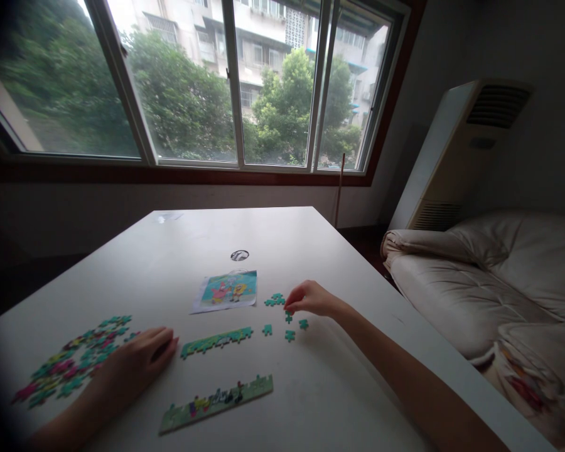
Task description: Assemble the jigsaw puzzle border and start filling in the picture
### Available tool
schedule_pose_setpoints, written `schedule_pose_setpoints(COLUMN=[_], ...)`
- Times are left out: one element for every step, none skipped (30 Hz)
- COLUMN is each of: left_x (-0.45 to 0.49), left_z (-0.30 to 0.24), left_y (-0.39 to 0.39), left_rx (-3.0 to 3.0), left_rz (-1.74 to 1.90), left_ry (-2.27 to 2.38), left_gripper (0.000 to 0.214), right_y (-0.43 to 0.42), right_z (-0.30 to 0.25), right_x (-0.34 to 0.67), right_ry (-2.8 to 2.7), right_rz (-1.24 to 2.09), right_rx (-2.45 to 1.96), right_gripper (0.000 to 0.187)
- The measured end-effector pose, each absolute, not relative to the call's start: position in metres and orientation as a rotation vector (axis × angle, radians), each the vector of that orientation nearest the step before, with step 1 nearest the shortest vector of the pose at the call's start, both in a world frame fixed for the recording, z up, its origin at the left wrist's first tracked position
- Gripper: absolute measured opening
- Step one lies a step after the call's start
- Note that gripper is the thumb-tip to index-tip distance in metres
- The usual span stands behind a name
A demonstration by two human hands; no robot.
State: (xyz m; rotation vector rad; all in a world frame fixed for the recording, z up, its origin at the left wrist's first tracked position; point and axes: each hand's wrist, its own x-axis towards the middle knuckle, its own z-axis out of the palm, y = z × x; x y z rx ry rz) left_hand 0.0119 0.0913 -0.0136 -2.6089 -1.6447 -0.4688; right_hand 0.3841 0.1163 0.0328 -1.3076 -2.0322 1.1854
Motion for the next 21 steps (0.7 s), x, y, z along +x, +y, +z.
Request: schedule_pose_setpoints(left_x=[0.011,0.010,0.010,0.009,0.009,0.009,0.009,0.009,0.009,0.010,0.010,0.010,0.010,0.010,0.011,0.011,0.011,0.012,0.012,0.012,0.012], left_z=[-0.014,-0.014,-0.015,-0.015,-0.015,-0.016,-0.016,-0.017,-0.017,-0.017,-0.018,-0.018,-0.017,-0.017,-0.017,-0.016,-0.015,-0.015,-0.014,-0.014,-0.014], left_y=[0.091,0.091,0.091,0.091,0.091,0.092,0.092,0.092,0.093,0.093,0.094,0.094,0.093,0.093,0.092,0.092,0.091,0.091,0.091,0.090,0.090], left_rx=[-2.612,-2.616,-2.617,-2.619,-2.621,-2.622,-2.622,-2.622,-2.622,-2.622,-2.620,-2.620,-2.619,-2.618,-2.616,-2.612,-2.613,-2.614,-2.614,-2.615,-2.613], left_rz=[-0.466,-0.465,-0.464,-0.463,-0.462,-0.462,-0.461,-0.461,-0.460,-0.459,-0.457,-0.455,-0.456,-0.458,-0.461,-0.470,-0.479,-0.494,-0.511,-0.533,-0.555], left_ry=[-1.644,-1.645,-1.646,-1.645,-1.643,-1.641,-1.639,-1.637,-1.637,-1.638,-1.642,-1.646,-1.652,-1.658,-1.666,-1.673,-1.677,-1.679,-1.679,-1.679,-1.680], left_gripper=[0.031,0.031,0.031,0.031,0.031,0.031,0.031,0.031,0.030,0.030,0.030,0.030,0.031,0.031,0.031,0.031,0.031,0.031,0.031,0.031,0.031], right_y=[0.116,0.115,0.115,0.115,0.115,0.115,0.115,0.115,0.116,0.116,0.116,0.115,0.115,0.114,0.114,0.113,0.113,0.113,0.113,0.115,0.116], right_z=[0.033,0.034,0.034,0.034,0.034,0.034,0.033,0.033,0.032,0.032,0.032,0.032,0.032,0.032,0.032,0.031,0.031,0.029,0.027,0.025,0.023], right_x=[0.384,0.383,0.382,0.382,0.382,0.382,0.382,0.382,0.383,0.383,0.383,0.383,0.382,0.381,0.378,0.375,0.370,0.365,0.360,0.354,0.348], right_ry=[-2.021,-2.013,-2.010,-2.008,-2.008,-2.010,-2.015,-2.018,-2.020,-2.020,-2.019,-2.019,-2.021,-2.028,-2.037,-2.048,-2.060,-2.068,-2.076,-2.083,-2.088], right_rz=[1.209,1.229,1.244,1.251,1.252,1.249,1.243,1.237,1.236,1.238,1.241,1.241,1.238,1.232,1.227,1.225,1.230,1.239,1.253,1.260,1.257], right_rx=[-1.304,-1.299,-1.293,-1.288,-1.286,-1.284,-1.284,-1.286,-1.290,-1.293,-1.295,-1.296,-1.296,-1.293,-1.288,-1.278,-1.264,-1.250,-1.234,-1.229,-1.239], right_gripper=[0.028,0.029,0.029,0.029,0.029,0.029,0.029,0.030,0.030,0.030,0.030,0.029,0.029,0.028,0.027,0.026,0.025,0.025,0.024,0.023,0.022])
